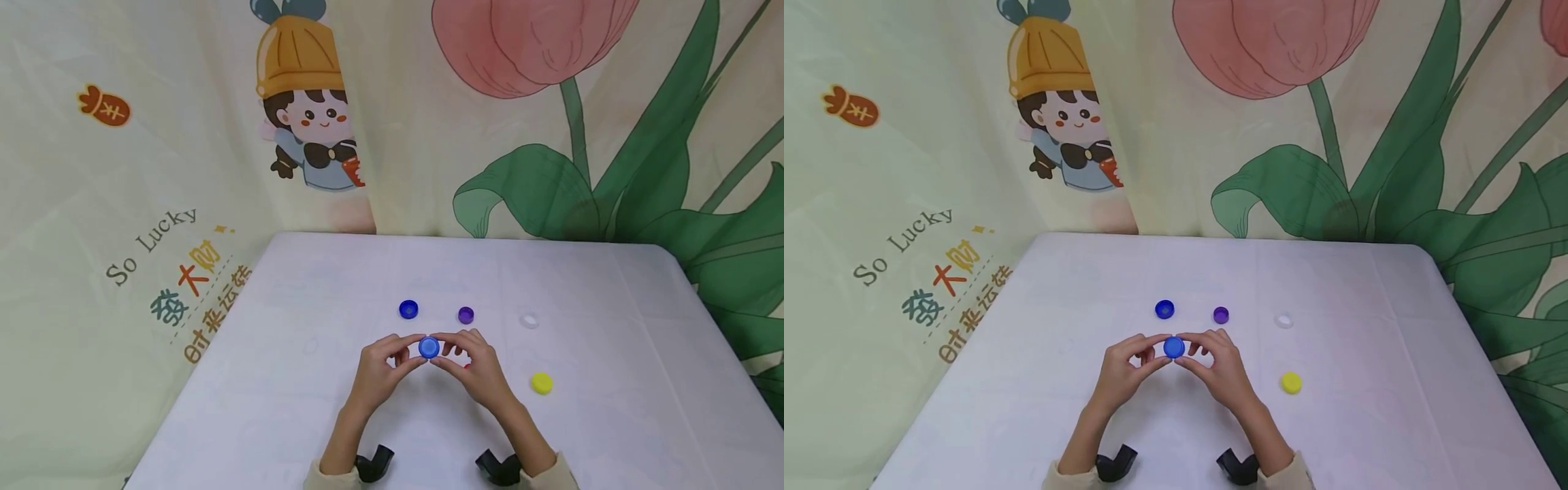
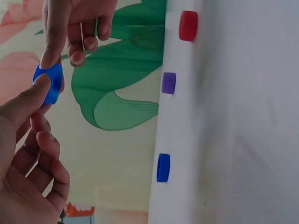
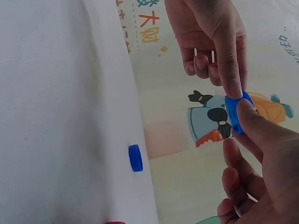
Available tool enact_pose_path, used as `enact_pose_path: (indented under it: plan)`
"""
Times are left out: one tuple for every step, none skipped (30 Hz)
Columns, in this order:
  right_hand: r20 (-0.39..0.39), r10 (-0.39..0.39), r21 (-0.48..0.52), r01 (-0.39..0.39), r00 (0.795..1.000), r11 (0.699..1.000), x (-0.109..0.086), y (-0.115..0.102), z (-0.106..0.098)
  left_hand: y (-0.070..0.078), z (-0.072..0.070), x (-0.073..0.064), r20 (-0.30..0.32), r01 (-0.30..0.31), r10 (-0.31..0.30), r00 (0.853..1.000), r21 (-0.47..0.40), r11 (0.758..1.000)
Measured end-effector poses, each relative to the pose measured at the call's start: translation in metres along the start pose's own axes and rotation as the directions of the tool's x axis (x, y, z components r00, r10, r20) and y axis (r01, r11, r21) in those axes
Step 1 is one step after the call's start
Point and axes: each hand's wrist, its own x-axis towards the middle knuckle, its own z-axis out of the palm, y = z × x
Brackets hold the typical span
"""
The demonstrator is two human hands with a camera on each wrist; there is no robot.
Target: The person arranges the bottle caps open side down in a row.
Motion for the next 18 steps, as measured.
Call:
enact_pose_path:
  plan:
    - [0.015, 0.001, -0.010, -0.001, 1.000, 1.000, 0.001, 0.002, 0.004, -0.004, -0.001, -0.001, 0.002, 0.003, -0.003, 1.000, 0.015, 1.000]
    - [0.030, 0.006, -0.025, -0.006, 1.000, 1.000, 0.002, 0.004, 0.008, -0.009, -0.003, -0.003, 0.007, 0.010, -0.010, 1.000, 0.030, 1.000]
    - [0.047, 0.011, -0.041, -0.009, 0.999, 0.999, 0.003, 0.007, 0.013, -0.013, -0.004, -0.004, 0.016, 0.026, -0.026, 1.000, 0.044, 0.999]
    - [0.064, 0.014, -0.057, -0.011, 0.998, 0.998, 0.003, 0.009, 0.017, -0.017, -0.005, -0.006, 0.027, 0.043, -0.045, 0.999, 0.056, 0.997]
    - [0.083, 0.022, -0.073, -0.016, 0.996, 0.997, 0.003, 0.011, 0.022, -0.021, -0.006, -0.008, 0.041, 0.064, -0.067, 0.997, 0.070, 0.996]
    - [0.100, 0.027, -0.092, -0.017, 0.995, 0.996, 0.002, 0.013, 0.026, -0.025, -0.006, -0.010, 0.057, 0.087, -0.092, 0.994, 0.081, 0.993]
    - [0.115, 0.031, -0.108, -0.019, 0.993, 0.994, 0.002, 0.016, 0.030, -0.029, -0.007, -0.013, 0.073, 0.109, -0.115, 0.991, 0.089, 0.990]
    - [0.127, 0.036, -0.124, -0.020, 0.991, 0.992, 0.001, 0.018, 0.034, -0.033, -0.007, -0.015, 0.089, 0.131, -0.139, 0.986, 0.098, 0.987]
    - [0.138, 0.043, -0.139, -0.023, 0.990, 0.990, -0.001, 0.020, 0.038, -0.036, -0.007, -0.017, 0.103, 0.148, -0.159, 0.982, 0.105, 0.983]
    - [0.144, 0.050, -0.156, -0.028, 0.988, 0.987, -0.002, 0.021, 0.041, -0.039, -0.006, -0.019, 0.115, 0.157, -0.169, 0.979, 0.111, 0.981]
    - [0.149, 0.058, -0.172, -0.032, 0.987, 0.985, -0.003, 0.023, 0.044, -0.042, -0.006, -0.020, 0.124, 0.166, -0.181, 0.976, 0.118, 0.979]
    - [0.152, 0.067, -0.190, -0.038, 0.986, 0.981, -0.004, 0.025, 0.047, -0.045, -0.005, -0.022, 0.132, 0.174, -0.190, 0.973, 0.121, 0.977]
    - [0.156, 0.080, -0.207, -0.047, 0.985, 0.977, -0.005, 0.026, 0.050, -0.048, -0.005, -0.023, 0.138, 0.181, -0.197, 0.971, 0.123, 0.976]
    - [0.159, 0.094, -0.229, -0.056, 0.983, 0.972, -0.006, 0.027, 0.053, -0.051, -0.004, -0.024, 0.143, 0.187, -0.204, 0.968, 0.127, 0.974]
    - [0.161, 0.109, -0.250, -0.067, 0.981, 0.966, -0.007, 0.029, 0.055, -0.053, -0.004, -0.025, 0.147, 0.193, -0.211, 0.966, 0.128, 0.973]
    - [0.164, 0.121, -0.276, -0.073, 0.979, 0.958, -0.008, 0.030, 0.058, -0.055, -0.003, -0.026, 0.151, 0.199, -0.218, 0.964, 0.131, 0.971]
    - [0.165, 0.133, -0.300, -0.079, 0.977, 0.951, -0.009, 0.030, 0.060, -0.057, -0.003, -0.027, 0.157, 0.209, -0.228, 0.961, 0.132, 0.969]
    - [0.163, 0.143, -0.322, -0.085, 0.976, 0.943, -0.009, 0.030, 0.062, -0.058, -0.003, -0.028, 0.162, 0.215, -0.236, 0.958, 0.135, 0.967]
